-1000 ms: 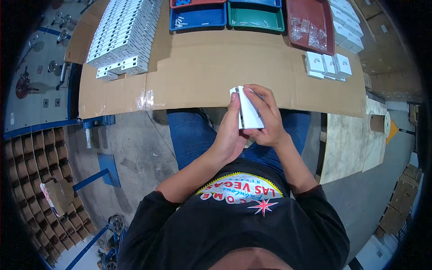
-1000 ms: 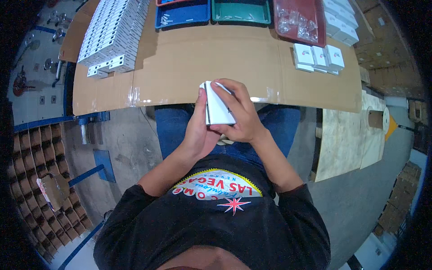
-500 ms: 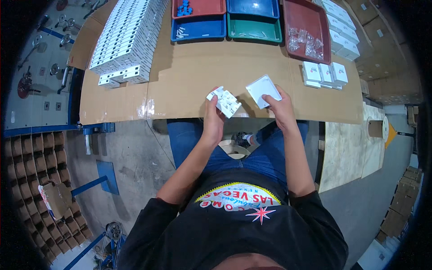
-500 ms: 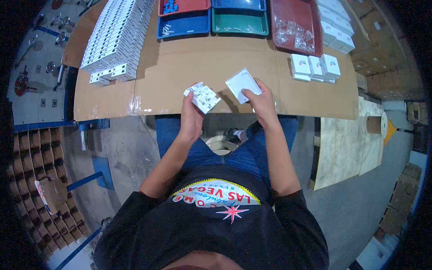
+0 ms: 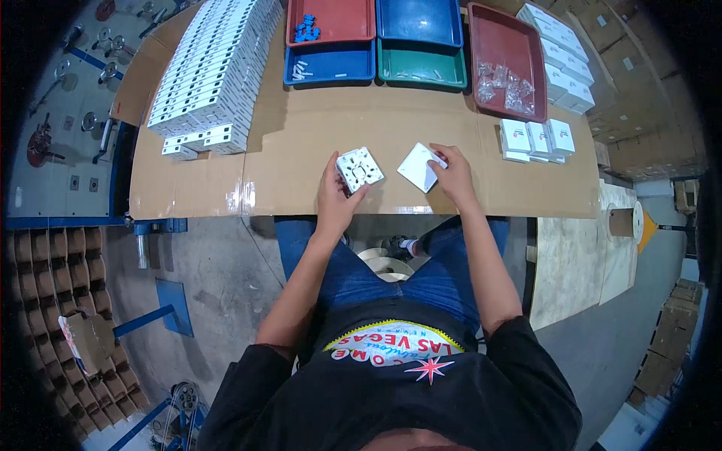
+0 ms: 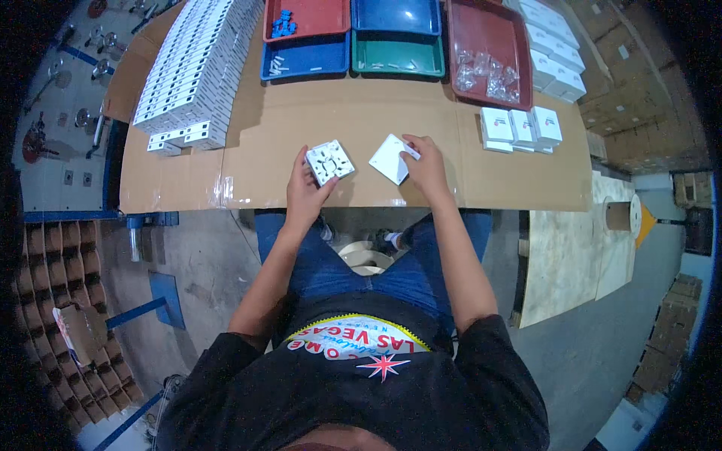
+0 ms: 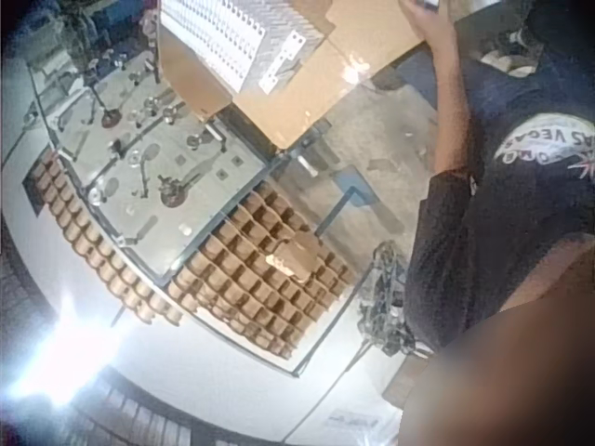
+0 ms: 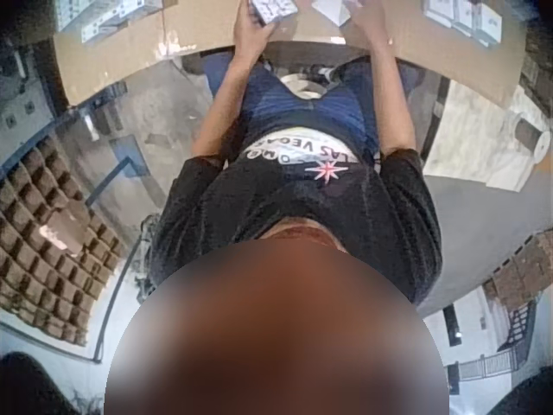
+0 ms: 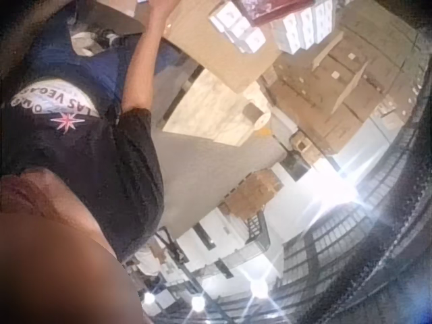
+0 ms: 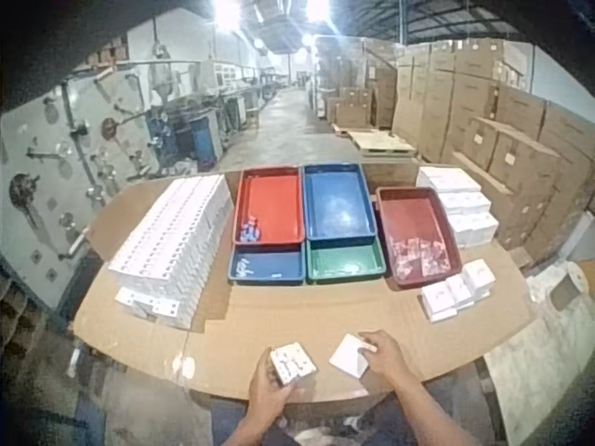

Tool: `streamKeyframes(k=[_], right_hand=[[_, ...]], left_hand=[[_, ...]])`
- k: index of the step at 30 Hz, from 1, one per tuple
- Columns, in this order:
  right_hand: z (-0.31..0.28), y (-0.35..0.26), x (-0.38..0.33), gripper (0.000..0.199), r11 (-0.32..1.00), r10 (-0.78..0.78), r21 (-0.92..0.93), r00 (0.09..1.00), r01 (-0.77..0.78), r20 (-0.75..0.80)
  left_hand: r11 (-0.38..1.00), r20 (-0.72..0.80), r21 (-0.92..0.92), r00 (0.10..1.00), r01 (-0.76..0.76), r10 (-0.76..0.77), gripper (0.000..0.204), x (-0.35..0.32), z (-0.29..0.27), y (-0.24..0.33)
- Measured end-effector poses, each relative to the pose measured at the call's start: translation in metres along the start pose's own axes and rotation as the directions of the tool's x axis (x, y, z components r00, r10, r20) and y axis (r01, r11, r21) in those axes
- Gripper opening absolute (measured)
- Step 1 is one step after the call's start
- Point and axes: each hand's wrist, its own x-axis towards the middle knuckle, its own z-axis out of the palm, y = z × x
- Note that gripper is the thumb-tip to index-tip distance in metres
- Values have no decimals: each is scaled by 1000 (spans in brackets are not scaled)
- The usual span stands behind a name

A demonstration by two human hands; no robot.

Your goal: Assembling mechanical or electronic components into small white boxes and stacking them.

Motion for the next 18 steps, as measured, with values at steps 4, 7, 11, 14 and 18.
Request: streamKeyframes(k=[4,7,11,14,18], right_hand=[[5,4,4,43,989,-82,121,994,90,-69],[7,-3,-2,44,976,-219,-24,971,218,-91],[8,1,-8,41,964,-216,-164,976,207,-39],[-2,-2,1,32,978,-207,-76,962,196,-178],[-61,20,50,22,968,-206,-211,905,133,-372]], left_hand=[[493,40,858,977,-142,211,77,-2,-6,4],[511,109,833,968,-212,224,75,8,-15,-3],[451,225,840,950,-302,218,73,24,-16,-14],[464,224,831,949,-305,222,82,25,-16,-26],[466,182,847,963,-256,199,100,24,-5,-9]])
